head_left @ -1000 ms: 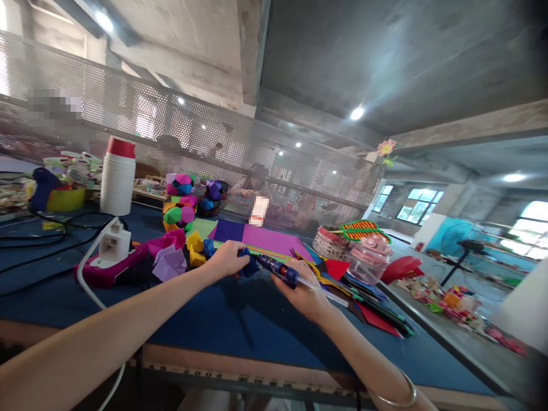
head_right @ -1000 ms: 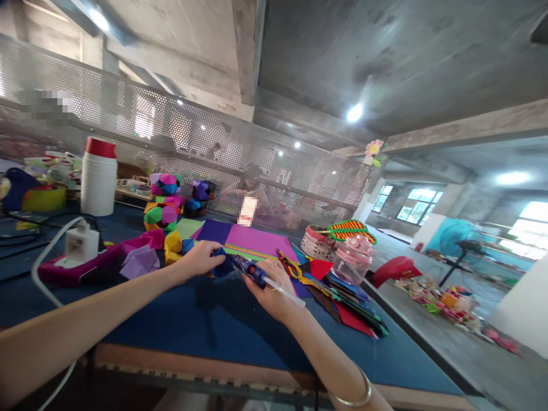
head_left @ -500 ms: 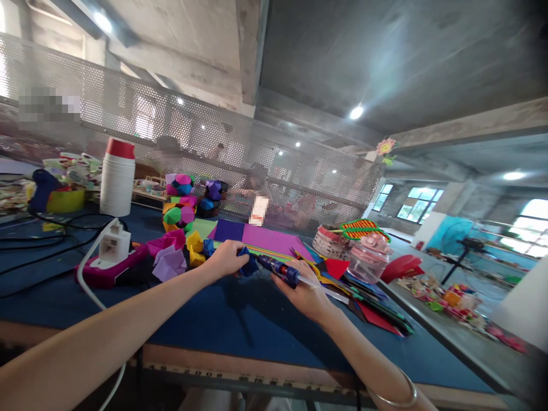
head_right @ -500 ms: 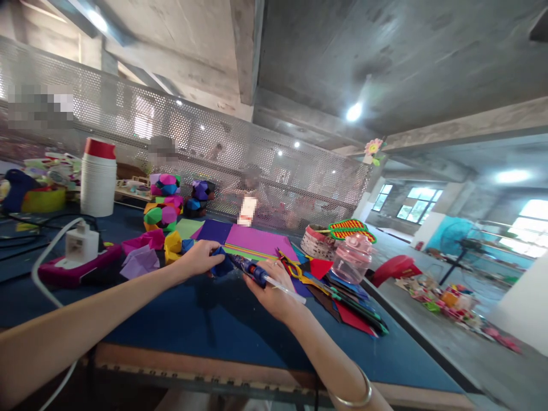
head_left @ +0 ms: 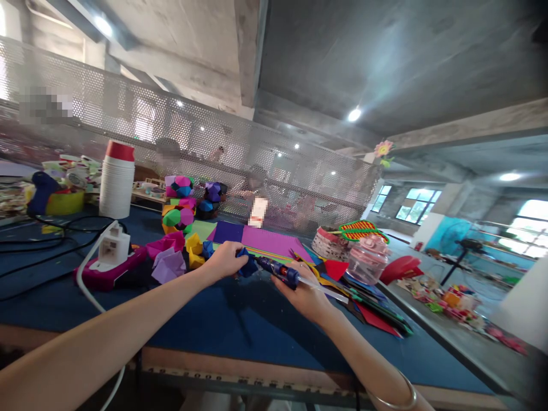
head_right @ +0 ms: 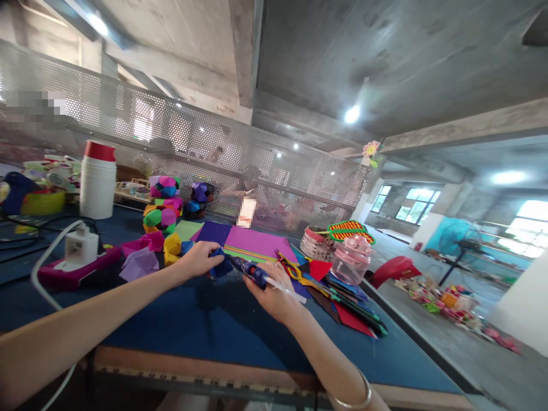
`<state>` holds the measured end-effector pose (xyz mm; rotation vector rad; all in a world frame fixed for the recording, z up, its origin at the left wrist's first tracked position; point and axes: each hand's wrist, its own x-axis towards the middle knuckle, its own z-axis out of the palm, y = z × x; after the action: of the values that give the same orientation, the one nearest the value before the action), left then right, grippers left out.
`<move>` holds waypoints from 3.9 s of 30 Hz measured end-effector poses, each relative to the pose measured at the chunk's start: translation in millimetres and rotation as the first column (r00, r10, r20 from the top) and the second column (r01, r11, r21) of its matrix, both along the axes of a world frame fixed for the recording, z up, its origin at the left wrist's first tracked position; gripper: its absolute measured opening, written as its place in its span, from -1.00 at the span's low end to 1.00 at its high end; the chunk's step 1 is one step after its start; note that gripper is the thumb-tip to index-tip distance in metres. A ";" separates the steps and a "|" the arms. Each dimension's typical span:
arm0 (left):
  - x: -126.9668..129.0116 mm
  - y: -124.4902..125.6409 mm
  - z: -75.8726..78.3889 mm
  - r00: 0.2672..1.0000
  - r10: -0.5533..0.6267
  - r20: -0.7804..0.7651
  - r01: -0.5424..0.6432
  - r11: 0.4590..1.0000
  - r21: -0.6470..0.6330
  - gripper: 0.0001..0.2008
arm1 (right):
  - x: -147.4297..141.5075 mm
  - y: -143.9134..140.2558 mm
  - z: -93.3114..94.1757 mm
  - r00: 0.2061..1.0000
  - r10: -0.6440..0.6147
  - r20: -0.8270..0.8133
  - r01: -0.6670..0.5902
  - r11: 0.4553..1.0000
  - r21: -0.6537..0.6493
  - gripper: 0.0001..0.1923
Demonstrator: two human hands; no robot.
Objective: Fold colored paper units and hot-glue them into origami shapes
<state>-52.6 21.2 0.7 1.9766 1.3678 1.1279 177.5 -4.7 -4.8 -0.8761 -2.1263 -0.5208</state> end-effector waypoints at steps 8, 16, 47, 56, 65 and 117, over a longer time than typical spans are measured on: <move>-1.9 -1.6 4.9 0.997 0.055 -0.053 -0.050 0.995 0.086 -0.82 | 3.0 1.0 -0.1 1.000 -0.003 0.010 0.003 1.000 0.006 -0.77; -2.4 -0.5 3.8 0.996 0.055 -0.076 -0.047 0.993 0.110 -0.85 | 1.7 -3.1 4.7 1.000 -0.025 0.016 0.025 0.999 -0.021 -0.78; 3.5 0.9 -6.8 0.990 -0.101 0.098 0.106 0.993 -0.048 -0.85 | 93.1 -63.1 18.1 0.883 -0.465 0.068 0.464 0.843 -0.272 -0.64; 15.0 -9.0 -3.5 0.920 -0.336 0.202 0.368 0.917 -0.153 -0.80 | 6.1 -53.6 46.6 0.982 -0.031 -0.188 -0.117 0.684 -0.720 -0.73; 3.4 -8.5 3.2 0.885 -0.411 0.217 0.441 0.890 -0.113 -0.77 | -28.8 22.6 25.3 0.829 0.022 -0.558 -0.556 0.140 -0.820 -0.61; 5.1 -9.0 -1.3 0.906 -0.415 -0.088 0.413 0.910 -0.039 -0.81 | -34.4 1.0 3.0 0.987 0.058 -0.150 -0.145 0.723 -0.675 -0.81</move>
<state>-47.5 12.1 -0.6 2.1925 0.9270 0.8274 143.1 -3.7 -1.8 -1.1350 -2.2519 0.4238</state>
